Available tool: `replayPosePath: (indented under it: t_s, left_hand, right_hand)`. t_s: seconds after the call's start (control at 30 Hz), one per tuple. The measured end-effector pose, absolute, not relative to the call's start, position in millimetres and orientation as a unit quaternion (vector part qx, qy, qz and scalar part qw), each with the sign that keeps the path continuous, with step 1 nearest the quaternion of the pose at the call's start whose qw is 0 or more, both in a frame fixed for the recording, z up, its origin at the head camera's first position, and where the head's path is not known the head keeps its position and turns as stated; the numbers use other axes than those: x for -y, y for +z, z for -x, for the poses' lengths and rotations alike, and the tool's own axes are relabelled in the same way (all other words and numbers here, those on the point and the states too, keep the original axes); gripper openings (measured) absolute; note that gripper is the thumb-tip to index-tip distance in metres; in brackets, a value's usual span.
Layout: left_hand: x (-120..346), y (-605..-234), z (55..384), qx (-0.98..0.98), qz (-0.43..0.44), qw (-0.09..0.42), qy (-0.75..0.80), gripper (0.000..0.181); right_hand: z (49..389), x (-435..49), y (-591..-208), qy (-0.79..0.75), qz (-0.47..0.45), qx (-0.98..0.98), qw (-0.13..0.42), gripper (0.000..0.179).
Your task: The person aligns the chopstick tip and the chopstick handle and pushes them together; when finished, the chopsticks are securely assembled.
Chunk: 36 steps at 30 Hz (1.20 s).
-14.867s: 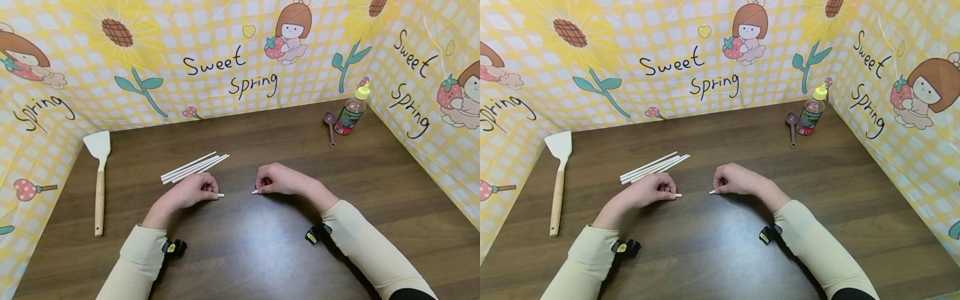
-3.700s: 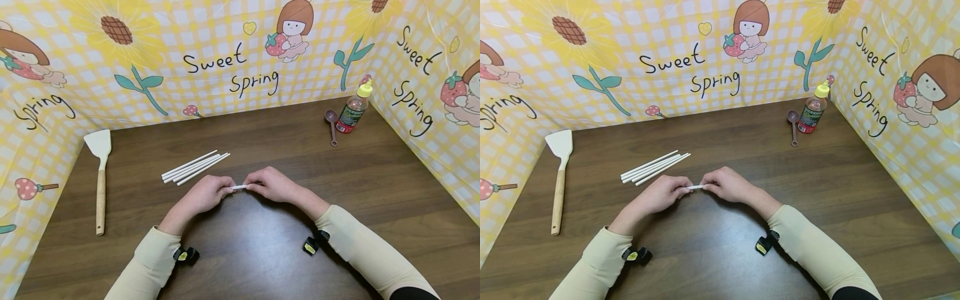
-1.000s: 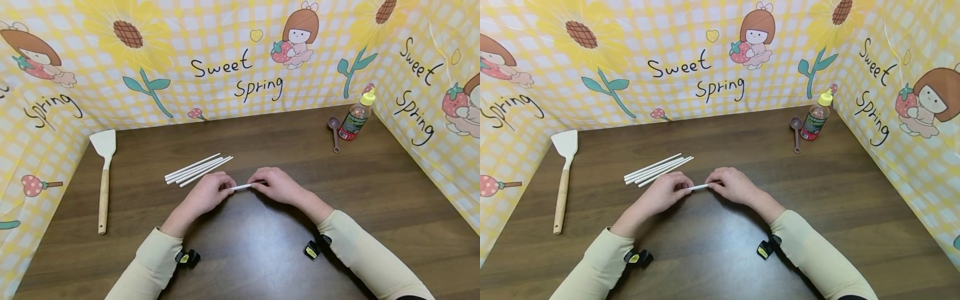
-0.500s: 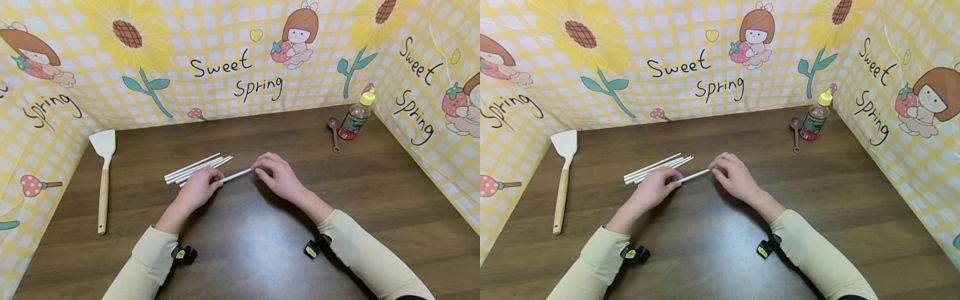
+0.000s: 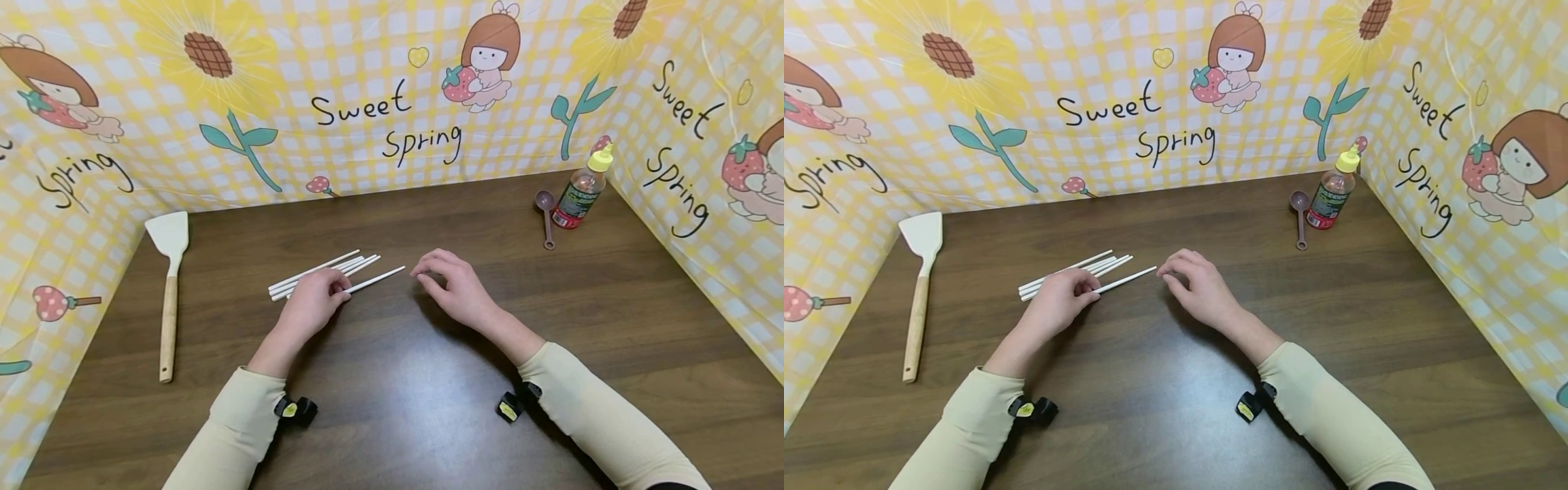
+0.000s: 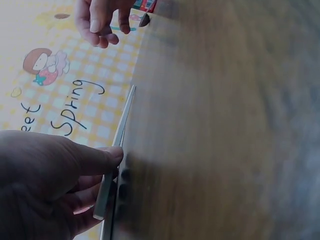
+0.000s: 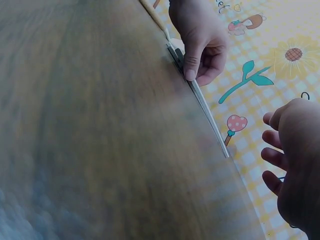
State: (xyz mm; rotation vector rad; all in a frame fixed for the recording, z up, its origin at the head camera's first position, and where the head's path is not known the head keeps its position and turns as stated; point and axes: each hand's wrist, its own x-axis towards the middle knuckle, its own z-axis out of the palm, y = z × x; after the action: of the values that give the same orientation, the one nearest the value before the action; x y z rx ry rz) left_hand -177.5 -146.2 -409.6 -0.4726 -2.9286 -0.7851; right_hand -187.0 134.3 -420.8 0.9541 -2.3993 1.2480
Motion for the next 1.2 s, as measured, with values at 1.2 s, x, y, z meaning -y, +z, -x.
replayPosePath:
  t_s: [1.2]
  left_hand:
    - [159,-401,177,0.976,0.06,0.031,-0.207,0.008]
  right_hand:
    - [186,-132,-419,0.431,-0.324,0.832,0.127,0.007]
